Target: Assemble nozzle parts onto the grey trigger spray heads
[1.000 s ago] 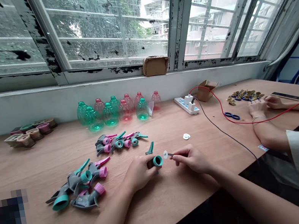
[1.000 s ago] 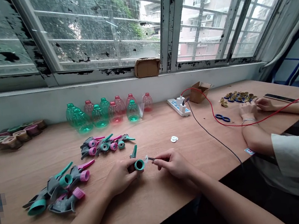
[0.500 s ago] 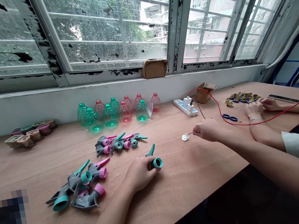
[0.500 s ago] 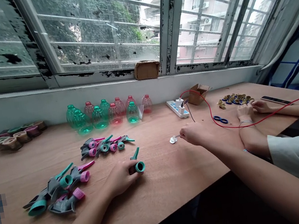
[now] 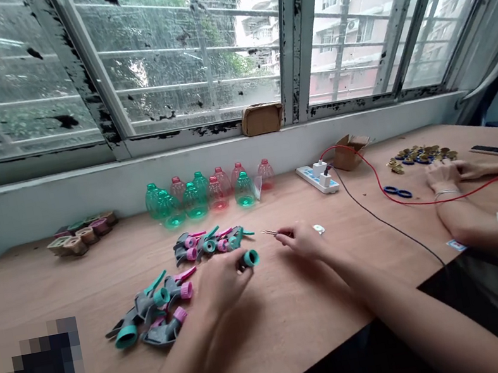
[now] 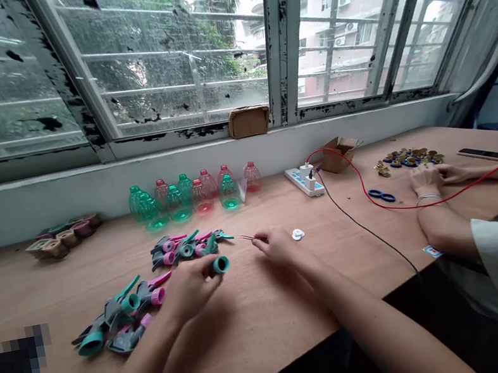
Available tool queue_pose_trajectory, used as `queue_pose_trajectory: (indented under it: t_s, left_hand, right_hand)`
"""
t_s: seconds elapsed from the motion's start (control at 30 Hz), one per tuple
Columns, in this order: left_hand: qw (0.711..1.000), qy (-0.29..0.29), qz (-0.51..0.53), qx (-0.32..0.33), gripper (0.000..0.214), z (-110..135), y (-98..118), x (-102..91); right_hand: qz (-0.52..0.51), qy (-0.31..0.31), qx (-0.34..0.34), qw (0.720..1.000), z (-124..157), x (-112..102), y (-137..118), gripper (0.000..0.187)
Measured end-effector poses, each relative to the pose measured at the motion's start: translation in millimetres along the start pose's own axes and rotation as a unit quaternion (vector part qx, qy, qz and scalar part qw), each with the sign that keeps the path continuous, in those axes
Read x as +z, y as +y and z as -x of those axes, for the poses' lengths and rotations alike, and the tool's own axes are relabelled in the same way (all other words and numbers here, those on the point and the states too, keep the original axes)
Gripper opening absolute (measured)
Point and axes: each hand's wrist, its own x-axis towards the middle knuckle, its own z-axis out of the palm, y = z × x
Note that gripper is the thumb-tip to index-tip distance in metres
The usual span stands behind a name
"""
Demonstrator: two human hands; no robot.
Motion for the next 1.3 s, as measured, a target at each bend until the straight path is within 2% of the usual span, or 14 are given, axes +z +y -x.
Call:
queue_pose_trajectory:
  t_s: [0.07, 0.17, 0.23, 0.3, 0.43, 0.53, 0.6, 0.7, 0.8, 0.87, 1.03, 1.3]
  left_hand:
    - [0.997, 0.012, -0.050, -0.050, 0.015, 1, -16, -31.0]
    - [0.984, -0.039, -0.124, -0.122, 0.017, 4, -52, -74.7]
    - [0.968, -0.085, -0.170, -0.164, 0.019, 8, -76, -94.0]
    - [0.954, -0.134, -0.187, -0.190, 0.022, 11, -97, -103.3]
    - [0.942, -0.199, -0.153, -0.224, 0.038, 10, -119, -103.6]
    - [0.945, -0.195, -0.124, -0.230, 0.044, 2, -124, -100.1]
    - [0.958, -0.151, -0.131, -0.207, 0.045, -7, -124, -96.4]
    - [0.973, -0.098, -0.158, -0.133, 0.040, -22, -124, -85.6]
    - [0.975, -0.124, -0.168, -0.072, 0.035, -35, -125, -70.6]
    - [0.971, -0.144, -0.178, -0.061, 0.033, -42, -126, -62.1]
    - [0.961, -0.173, -0.203, -0.079, 0.019, -49, -130, -54.9]
    - [0.959, -0.195, -0.170, -0.115, 0.030, -42, -137, -68.6]
  right_hand:
    - [-0.049, 0.028, -0.011, 0.998, 2, 17, -5, 0.033]
    - [-0.071, 0.021, -0.026, 0.997, 6, 26, -3, 0.030]
    - [-0.067, 0.007, -0.036, 0.997, 8, 26, -1, 0.026]
    - [-0.064, 0.001, -0.039, 0.997, 8, 25, 1, 0.024]
    - [-0.064, 0.000, -0.035, 0.997, 7, 23, 0, 0.024]
    - [-0.082, 0.004, -0.046, 0.996, 6, 23, 2, 0.024]
    - [-0.095, 0.008, -0.047, 0.994, 6, 24, 3, 0.025]
    - [-0.107, 0.013, -0.041, 0.993, 5, 25, 5, 0.026]
    - [-0.115, 0.016, -0.040, 0.993, 4, 26, 6, 0.026]
    - [-0.112, 0.015, -0.038, 0.993, 3, 26, 5, 0.026]
    - [-0.113, 0.011, -0.035, 0.993, 3, 25, 6, 0.028]
    - [-0.135, 0.005, -0.042, 0.990, 1, 24, 7, 0.027]
